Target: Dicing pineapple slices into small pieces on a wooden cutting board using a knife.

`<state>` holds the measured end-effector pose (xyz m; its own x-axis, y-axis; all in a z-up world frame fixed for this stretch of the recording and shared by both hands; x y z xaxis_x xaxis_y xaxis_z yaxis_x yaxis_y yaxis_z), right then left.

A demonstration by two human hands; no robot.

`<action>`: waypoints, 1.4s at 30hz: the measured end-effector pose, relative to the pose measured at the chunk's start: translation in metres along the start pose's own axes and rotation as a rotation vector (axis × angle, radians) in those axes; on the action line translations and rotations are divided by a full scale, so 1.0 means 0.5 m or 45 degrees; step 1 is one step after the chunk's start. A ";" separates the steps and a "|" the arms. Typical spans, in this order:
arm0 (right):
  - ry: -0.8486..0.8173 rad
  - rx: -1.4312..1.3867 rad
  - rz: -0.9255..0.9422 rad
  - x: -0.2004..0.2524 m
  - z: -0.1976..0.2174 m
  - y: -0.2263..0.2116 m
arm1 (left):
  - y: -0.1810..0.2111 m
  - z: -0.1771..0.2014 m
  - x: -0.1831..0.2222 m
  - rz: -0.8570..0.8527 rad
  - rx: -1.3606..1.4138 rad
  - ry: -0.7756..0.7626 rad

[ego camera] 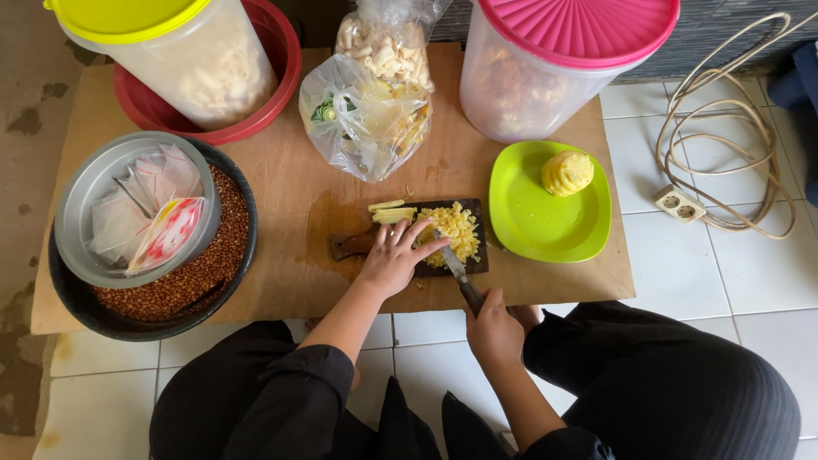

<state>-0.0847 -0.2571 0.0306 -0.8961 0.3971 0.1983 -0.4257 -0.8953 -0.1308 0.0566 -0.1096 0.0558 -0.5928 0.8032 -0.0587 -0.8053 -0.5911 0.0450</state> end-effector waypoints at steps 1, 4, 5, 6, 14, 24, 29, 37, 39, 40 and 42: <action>-0.046 0.001 -0.011 0.001 -0.004 0.004 | -0.001 0.000 -0.001 0.005 0.010 -0.015; -0.154 0.046 -0.014 0.009 -0.016 0.012 | -0.009 -0.017 -0.005 0.026 0.028 -0.046; -0.214 0.092 -0.007 0.012 -0.024 0.014 | -0.013 -0.026 -0.006 0.040 0.035 -0.060; -0.215 0.092 0.000 0.013 -0.003 0.009 | -0.016 -0.032 -0.008 0.047 0.032 -0.061; -0.730 -0.119 -0.043 0.035 0.004 -0.020 | -0.096 0.017 -0.027 0.252 0.230 0.299; -0.920 -0.286 -0.014 0.042 -0.060 -0.100 | -0.187 -0.020 0.006 0.504 0.025 0.388; -0.990 -0.314 -0.045 0.045 -0.069 -0.116 | -0.186 -0.021 0.003 0.489 0.007 0.362; -0.956 -0.306 -0.035 0.040 -0.087 -0.106 | -0.186 -0.033 -0.002 0.450 0.052 0.340; -0.951 -0.297 -0.039 0.037 -0.086 -0.105 | -0.184 -0.037 -0.005 0.441 0.041 0.311; -0.928 -0.306 -0.037 0.035 -0.083 -0.104 | -0.182 -0.036 -0.006 0.440 0.027 0.317; -0.904 -0.315 -0.035 0.030 -0.080 -0.103 | -0.182 -0.039 -0.008 0.439 0.012 0.323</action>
<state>-0.0813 -0.1967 0.0013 -0.6239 0.1180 0.7725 -0.5375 -0.7823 -0.3146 0.1321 -0.0604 0.0325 -0.8101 0.5140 -0.2819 -0.5602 -0.8205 0.1139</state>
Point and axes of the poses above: each hand's wrist, its own x-axis away from the middle knuckle, its own z-axis out of the back of the hand, y = z × x, the point moved 9 cm from there along -x, towards the middle knuckle, and after that the axes turned 2 degrees about -y, right-handed, at the moved point
